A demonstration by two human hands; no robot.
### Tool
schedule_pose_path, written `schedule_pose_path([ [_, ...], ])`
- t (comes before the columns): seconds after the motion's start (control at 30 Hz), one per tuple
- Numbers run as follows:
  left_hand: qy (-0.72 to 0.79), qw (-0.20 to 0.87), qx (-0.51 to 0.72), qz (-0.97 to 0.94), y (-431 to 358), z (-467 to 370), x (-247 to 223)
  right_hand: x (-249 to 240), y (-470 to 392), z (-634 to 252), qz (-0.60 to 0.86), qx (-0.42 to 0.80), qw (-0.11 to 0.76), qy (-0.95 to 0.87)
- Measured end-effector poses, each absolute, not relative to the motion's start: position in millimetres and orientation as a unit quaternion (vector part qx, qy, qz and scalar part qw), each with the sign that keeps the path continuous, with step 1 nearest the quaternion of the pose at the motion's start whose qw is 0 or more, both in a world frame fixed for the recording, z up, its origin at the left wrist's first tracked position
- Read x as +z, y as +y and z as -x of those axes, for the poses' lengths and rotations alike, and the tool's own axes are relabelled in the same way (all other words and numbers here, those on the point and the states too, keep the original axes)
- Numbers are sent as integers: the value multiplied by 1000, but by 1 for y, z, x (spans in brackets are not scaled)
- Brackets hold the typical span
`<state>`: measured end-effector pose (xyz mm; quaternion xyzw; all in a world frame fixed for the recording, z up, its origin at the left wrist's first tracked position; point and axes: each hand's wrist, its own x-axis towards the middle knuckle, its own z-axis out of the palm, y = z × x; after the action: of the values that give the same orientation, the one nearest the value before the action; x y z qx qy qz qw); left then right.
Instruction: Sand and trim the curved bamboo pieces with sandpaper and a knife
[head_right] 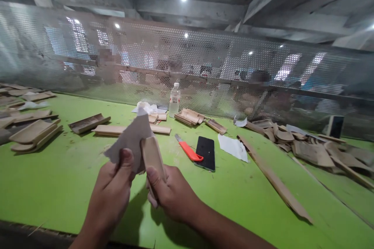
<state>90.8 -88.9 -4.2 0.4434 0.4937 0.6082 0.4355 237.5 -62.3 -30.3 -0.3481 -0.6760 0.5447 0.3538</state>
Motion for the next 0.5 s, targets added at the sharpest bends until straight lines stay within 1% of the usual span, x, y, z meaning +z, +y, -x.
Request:
schedule_pose_path([
  [0.07,486,365,604,-516,-86,-99,-7,-32,-62,-237,363,543,368,-661],
  [0.13,465,334,578,-582,-83,-107,-12,-32,-60,-237,375,566,393,-620],
  [0.2,456,321,553,-619,-81,-110,-16,-32,-60,-236,374,584,401,-598],
  [0.33,468,283,561,-622,-80,-108,-18,-29,-63,-234,350,599,368,-619],
  [0.43,452,289,537,-651,-79,-106,-19,-21,-64,-234,375,618,384,-575],
  [0.5,439,296,520,-670,-78,-104,-19,-16,-65,-235,387,629,371,-564],
])
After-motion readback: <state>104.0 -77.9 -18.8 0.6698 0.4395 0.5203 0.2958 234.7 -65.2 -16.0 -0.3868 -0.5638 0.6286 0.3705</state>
